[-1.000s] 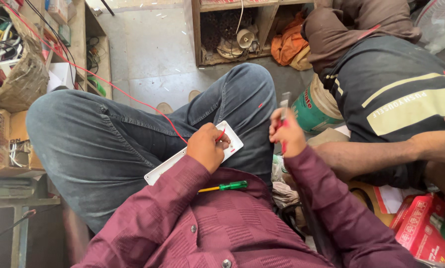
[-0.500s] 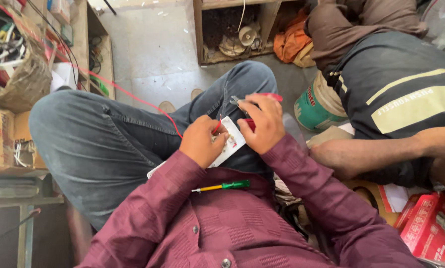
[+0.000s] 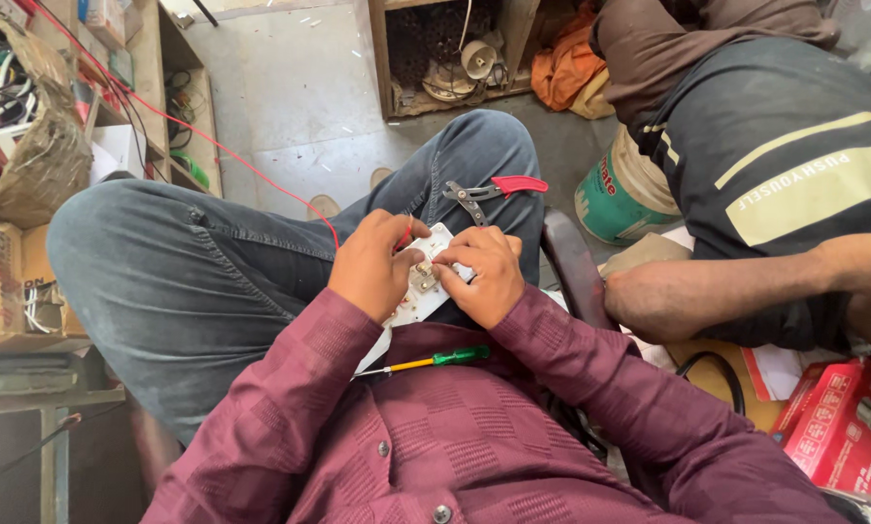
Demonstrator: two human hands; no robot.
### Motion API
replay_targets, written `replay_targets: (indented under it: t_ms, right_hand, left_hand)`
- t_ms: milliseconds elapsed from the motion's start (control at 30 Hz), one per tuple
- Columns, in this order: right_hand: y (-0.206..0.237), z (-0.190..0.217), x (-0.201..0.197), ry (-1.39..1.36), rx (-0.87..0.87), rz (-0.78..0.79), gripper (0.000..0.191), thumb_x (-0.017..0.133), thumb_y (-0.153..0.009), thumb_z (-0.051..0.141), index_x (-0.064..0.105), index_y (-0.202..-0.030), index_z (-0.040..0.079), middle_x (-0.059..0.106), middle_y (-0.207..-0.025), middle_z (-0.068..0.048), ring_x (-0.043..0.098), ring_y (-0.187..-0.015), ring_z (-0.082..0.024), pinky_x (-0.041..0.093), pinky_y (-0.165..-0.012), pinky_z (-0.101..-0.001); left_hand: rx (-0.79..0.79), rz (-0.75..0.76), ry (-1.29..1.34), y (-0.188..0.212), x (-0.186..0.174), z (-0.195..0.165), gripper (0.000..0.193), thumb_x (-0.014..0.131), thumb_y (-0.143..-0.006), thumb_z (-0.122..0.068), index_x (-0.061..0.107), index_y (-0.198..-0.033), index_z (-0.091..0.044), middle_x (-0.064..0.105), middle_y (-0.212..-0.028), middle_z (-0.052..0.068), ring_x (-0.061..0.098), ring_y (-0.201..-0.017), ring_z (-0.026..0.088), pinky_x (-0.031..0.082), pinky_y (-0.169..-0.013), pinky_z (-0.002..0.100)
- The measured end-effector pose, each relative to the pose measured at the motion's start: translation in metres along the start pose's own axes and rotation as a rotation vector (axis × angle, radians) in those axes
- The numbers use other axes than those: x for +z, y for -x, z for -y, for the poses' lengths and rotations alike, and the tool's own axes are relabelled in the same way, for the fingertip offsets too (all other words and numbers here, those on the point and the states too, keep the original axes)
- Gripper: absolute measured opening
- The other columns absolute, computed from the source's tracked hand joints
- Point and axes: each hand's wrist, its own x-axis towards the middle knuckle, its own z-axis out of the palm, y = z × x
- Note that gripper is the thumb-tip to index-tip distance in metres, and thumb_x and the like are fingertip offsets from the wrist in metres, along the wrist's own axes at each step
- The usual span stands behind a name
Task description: The person sits with a white electrical socket plate on their lap and uses pliers and a screwdriver to strip red wires and connect them to the terminals. They tighten the screws to secure the connections and adjust the wires as needed.
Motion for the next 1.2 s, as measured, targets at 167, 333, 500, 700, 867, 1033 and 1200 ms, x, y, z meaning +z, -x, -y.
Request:
replay_targets:
  t_ms: [167,333,500,700,867,1033,1200]
  right_hand:
    - [-0.001,0.001,0.001,0.004,-0.004,0.008,0.009,0.082,-0.079,0.019,0.077,-0.086,0.017,0.067,-0.092,0.005,0.06,-0.096,-0.019,0.036,-0.089,-0.0379]
    - [-0.002,0.002,0.001,0.015,-0.029,-0.006,0.009,0.081,-0.079,0.019,0.076,-0.086,0.017,0.067,-0.093,0.005,0.06,-0.097,-0.02,0.036,-0.089,-0.0382]
    - [-0.002,0.004,0.001,0.016,-0.014,-0.014,0.007,0.08,-0.08,0.019,0.075,-0.084,0.018,0.067,-0.092,0.005,0.06,-0.096,-0.02,0.036,-0.088,-0.0384]
    - [-0.003,0.005,0.0,0.022,-0.017,-0.01,0.006,0.079,-0.08,0.019,0.075,-0.084,0.017,0.065,-0.091,0.005,0.06,-0.095,-0.02,0.036,-0.088,-0.0385]
    - [-0.004,0.006,0.0,0.04,-0.044,-0.02,0.007,0.079,-0.08,0.02,0.075,-0.085,0.017,0.065,-0.091,0.005,0.06,-0.095,-0.02,0.035,-0.087,-0.0386]
    - [-0.004,0.006,0.001,0.045,-0.074,-0.024,0.011,0.078,-0.078,0.018,0.076,-0.088,0.016,0.064,-0.091,0.003,0.059,-0.094,-0.02,0.035,-0.086,-0.0384]
    - [-0.003,0.005,0.001,0.025,-0.085,-0.027,0.013,0.078,-0.077,0.018,0.075,-0.089,0.016,0.064,-0.092,0.003,0.059,-0.094,-0.021,0.035,-0.086,-0.0385]
  left_hand:
    - [0.088,-0.01,-0.106,0.007,-0.004,-0.005,0.02,0.077,-0.08,-0.009,0.078,-0.099,-0.013,0.063,-0.094,0.007,0.068,-0.077,0.029,0.053,-0.065,0.042]
    - [0.083,-0.002,-0.157,0.004,0.004,0.002,0.008,0.076,-0.084,-0.015,0.075,-0.092,-0.012,0.064,-0.094,0.006,0.069,-0.077,0.03,0.054,-0.066,0.042]
    - [0.024,0.054,-0.162,0.007,0.005,0.005,0.012,0.076,-0.086,-0.022,0.072,-0.089,-0.011,0.062,-0.093,0.01,0.067,-0.08,0.033,0.053,-0.069,0.045]
    - [-0.035,0.106,-0.15,0.01,0.0,-0.002,0.015,0.077,-0.083,-0.025,0.072,-0.088,-0.012,0.061,-0.093,0.01,0.066,-0.082,0.032,0.052,-0.071,0.044]
    - [-0.026,0.135,-0.156,0.006,-0.005,-0.005,0.018,0.08,-0.08,-0.029,0.074,-0.085,-0.013,0.061,-0.088,0.008,0.065,-0.08,0.03,0.051,-0.069,0.042]
    - [-0.02,0.062,-0.143,0.0,-0.003,-0.004,0.023,0.079,-0.081,-0.03,0.072,-0.089,-0.01,0.062,-0.087,0.008,0.066,-0.08,0.029,0.051,-0.068,0.042]
    - [-0.201,0.193,-0.144,-0.01,0.001,0.001,0.023,0.076,-0.083,-0.032,0.073,-0.079,-0.009,0.069,-0.084,0.01,0.068,-0.083,0.031,0.052,-0.074,0.045]
